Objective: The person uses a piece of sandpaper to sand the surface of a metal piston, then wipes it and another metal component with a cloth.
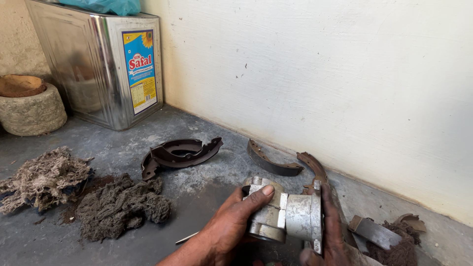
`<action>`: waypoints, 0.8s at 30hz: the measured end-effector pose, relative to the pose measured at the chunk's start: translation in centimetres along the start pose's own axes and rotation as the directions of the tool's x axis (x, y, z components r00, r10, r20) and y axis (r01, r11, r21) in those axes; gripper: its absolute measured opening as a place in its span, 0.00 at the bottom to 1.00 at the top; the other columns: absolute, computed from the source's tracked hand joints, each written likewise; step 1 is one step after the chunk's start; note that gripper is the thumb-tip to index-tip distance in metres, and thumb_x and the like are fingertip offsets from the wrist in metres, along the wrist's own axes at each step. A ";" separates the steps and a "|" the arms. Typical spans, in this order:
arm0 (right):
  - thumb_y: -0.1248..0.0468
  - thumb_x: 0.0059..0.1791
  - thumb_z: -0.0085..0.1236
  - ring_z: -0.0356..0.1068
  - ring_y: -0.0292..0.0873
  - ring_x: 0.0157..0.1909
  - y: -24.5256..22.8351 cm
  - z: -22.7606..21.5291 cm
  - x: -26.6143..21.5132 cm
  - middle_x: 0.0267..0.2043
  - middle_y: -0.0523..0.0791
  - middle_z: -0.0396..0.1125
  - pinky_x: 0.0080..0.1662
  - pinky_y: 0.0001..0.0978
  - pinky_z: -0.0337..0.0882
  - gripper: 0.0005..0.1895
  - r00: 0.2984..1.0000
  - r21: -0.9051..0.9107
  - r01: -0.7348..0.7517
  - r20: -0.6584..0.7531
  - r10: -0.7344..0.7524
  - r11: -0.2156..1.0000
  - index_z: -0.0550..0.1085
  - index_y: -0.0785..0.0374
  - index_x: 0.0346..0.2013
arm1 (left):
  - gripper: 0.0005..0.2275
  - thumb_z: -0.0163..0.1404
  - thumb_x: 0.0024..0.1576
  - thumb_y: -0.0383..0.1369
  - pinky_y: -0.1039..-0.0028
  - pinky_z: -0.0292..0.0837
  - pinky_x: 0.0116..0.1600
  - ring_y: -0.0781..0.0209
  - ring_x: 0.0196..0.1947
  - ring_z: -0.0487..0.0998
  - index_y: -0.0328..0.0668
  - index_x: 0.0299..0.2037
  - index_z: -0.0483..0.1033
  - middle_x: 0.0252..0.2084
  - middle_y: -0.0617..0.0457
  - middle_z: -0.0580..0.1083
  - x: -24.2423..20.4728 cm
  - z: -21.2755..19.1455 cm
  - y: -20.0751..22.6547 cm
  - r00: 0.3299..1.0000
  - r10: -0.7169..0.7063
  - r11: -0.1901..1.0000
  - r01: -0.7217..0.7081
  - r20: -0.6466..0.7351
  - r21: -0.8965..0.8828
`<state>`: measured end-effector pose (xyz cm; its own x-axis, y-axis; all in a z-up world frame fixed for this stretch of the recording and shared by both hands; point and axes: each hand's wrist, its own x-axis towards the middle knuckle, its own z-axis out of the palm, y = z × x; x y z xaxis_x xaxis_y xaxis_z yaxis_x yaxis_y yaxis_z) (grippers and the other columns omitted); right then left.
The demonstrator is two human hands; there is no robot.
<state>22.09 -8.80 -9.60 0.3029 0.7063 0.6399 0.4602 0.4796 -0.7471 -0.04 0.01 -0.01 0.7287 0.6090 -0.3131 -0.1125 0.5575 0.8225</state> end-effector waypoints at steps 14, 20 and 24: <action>0.49 0.41 0.73 0.44 0.64 0.77 -8.5 0.8 0.3 0.78 0.62 0.44 0.72 0.59 0.48 0.65 0.963 0.223 -0.257 0.145 0.229 0.940 0.40 0.67 0.78 | 0.32 0.47 0.57 0.57 0.56 0.75 0.51 0.50 0.45 0.77 0.39 0.62 0.69 0.48 0.43 0.75 0.6 -1.4 -0.2 0.980 0.000 0.994 0.022 0.200 -0.110; 0.46 0.35 0.78 0.53 0.65 0.73 -11.4 0.9 0.9 0.73 0.68 0.52 0.68 0.61 0.55 0.71 0.935 0.163 -0.346 0.140 0.325 0.924 0.42 0.69 0.78 | 0.36 0.41 0.54 0.65 0.57 0.71 0.62 0.51 0.54 0.80 0.42 0.58 0.74 0.51 0.44 0.80 1.1 -0.4 -1.0 0.971 -0.060 0.948 0.128 0.233 -0.291; 0.46 0.36 0.77 0.54 0.64 0.72 -12.0 0.8 1.4 0.71 0.67 0.53 0.66 0.59 0.56 0.68 0.953 0.137 -0.289 0.133 0.272 0.947 0.45 0.70 0.77 | 0.35 0.41 0.57 0.62 0.54 0.69 0.66 0.49 0.57 0.77 0.38 0.61 0.71 0.53 0.42 0.78 1.8 0.2 -1.9 0.967 0.025 0.919 0.078 0.255 -0.385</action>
<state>16.28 -13.14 0.08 0.3033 0.8726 0.3828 0.2344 0.3210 -0.9176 1.61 -0.08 -2.04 0.8740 0.4586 -0.1609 -0.3070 0.7776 0.5488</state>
